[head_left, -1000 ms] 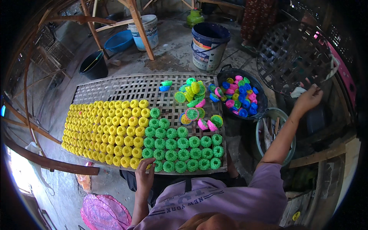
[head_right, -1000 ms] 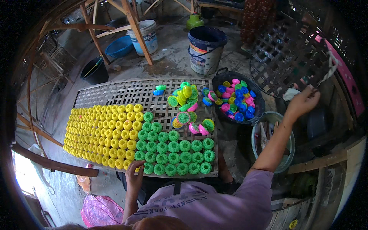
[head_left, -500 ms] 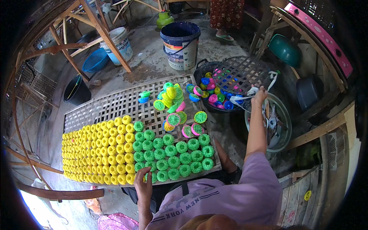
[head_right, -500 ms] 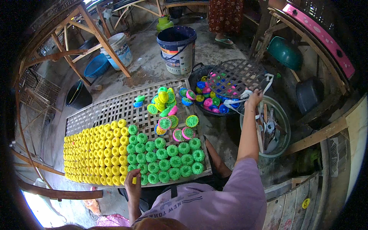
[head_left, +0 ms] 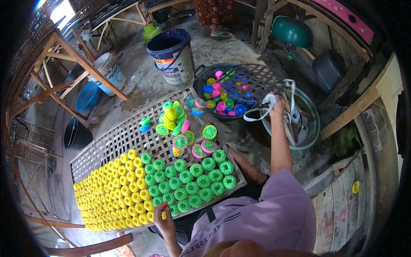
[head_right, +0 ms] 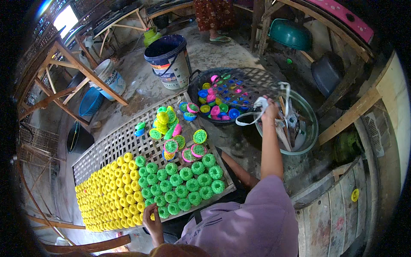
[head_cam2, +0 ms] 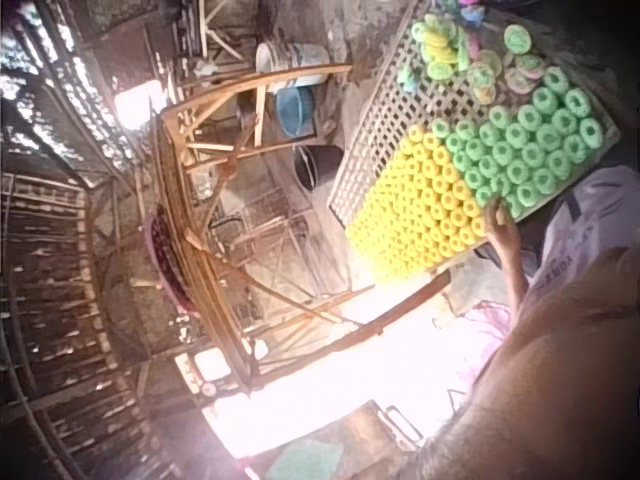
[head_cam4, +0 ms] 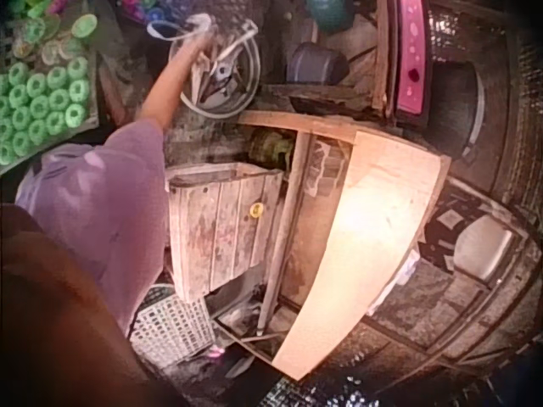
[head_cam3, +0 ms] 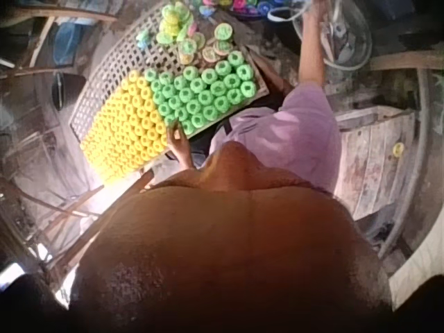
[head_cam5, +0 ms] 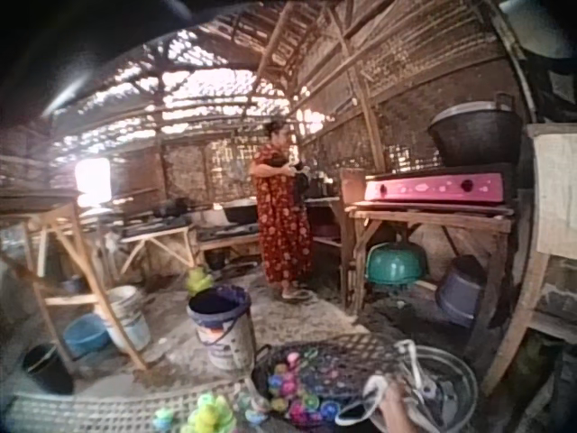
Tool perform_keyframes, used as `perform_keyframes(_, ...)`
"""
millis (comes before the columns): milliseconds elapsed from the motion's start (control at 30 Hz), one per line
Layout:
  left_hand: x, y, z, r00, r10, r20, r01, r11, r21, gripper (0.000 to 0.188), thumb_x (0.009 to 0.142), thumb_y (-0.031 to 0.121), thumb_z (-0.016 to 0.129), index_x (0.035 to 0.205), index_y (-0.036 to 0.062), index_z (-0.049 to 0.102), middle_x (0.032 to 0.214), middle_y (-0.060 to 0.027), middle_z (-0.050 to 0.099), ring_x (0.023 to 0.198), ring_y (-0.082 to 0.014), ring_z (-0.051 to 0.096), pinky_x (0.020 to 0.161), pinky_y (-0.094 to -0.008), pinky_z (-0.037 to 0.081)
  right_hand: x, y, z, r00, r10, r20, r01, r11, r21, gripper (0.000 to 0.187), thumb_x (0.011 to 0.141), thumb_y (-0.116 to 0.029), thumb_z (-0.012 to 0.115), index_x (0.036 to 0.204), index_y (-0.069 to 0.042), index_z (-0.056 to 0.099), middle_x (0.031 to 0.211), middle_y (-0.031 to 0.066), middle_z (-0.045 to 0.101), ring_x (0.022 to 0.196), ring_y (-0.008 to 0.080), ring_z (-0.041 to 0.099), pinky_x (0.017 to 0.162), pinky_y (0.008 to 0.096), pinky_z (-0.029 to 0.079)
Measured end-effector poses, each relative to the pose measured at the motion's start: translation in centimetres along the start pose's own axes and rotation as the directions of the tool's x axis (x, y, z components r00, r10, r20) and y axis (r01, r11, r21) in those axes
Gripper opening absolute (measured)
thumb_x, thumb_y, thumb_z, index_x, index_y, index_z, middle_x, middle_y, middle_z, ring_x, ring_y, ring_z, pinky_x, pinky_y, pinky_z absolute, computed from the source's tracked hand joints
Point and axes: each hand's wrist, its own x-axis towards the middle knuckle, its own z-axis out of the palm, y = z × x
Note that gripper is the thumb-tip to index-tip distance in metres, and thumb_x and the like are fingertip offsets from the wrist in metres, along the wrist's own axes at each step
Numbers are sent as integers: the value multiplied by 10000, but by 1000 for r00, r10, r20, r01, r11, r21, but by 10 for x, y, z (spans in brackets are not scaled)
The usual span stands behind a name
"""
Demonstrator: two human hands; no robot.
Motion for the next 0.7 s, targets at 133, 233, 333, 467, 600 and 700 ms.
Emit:
perform_keyframes(133,6,-6,4,1000,-7,-6,6,1000,-10,154,892,-42,594,1032,-24,654,993,-133,674,889,-231,646,790,-330,522,-28,-48,-59,953,-261,-153,277,956,92,75,995,-65,489,994,-18,547,1078,155,683,948,237,632,854,394,521)
perform_keyframes(233,12,-3,12,999,37,26,-37,999,7,161,891,-50,591,1035,-24,656,980,-132,670,875,-227,644,778,-325,522,-48,-70,-102,869,-348,-352,379,925,19,178,1014,-57,444,1133,44,528,1130,161,648,967,232,620,884,387,520)
perform_keyframes(333,17,8,25,996,74,54,-75,997,6,166,889,-53,589,1036,-21,659,978,-133,669,875,-225,641,778,-319,519,-50,-89,-140,817,-297,-493,393,914,100,178,998,-35,445,1130,50,527,1152,173,643,942,251,629,859,416,545)
perform_keyframes(467,16,31,44,972,212,104,-220,972,82,153,896,-22,589,1031,-20,661,981,-135,671,885,-251,635,817,-351,501,-49,-126,-174,916,-268,-299,335,920,204,68,972,-35,479,1008,10,514,1059,198,674,885,297,653,821,453,583)
perform_keyframes(600,5,58,70,959,234,161,-229,972,-52,144,907,-8,591,1032,-42,653,989,-144,672,879,-249,630,803,-343,499,-73,-194,-162,874,-408,-263,448,887,110,159,1006,-167,524,1091,-34,506,1033,164,685,828,296,688,673,406,586)
perform_keyframes(700,-6,77,85,931,324,170,-318,946,-63,144,919,-18,576,1038,-43,654,991,-142,673,872,-245,632,796,-341,507,-112,-249,-145,720,-647,-250,684,722,101,140,1018,-173,514,1017,-36,487,1011,111,681,855,169,624,693,328,546)
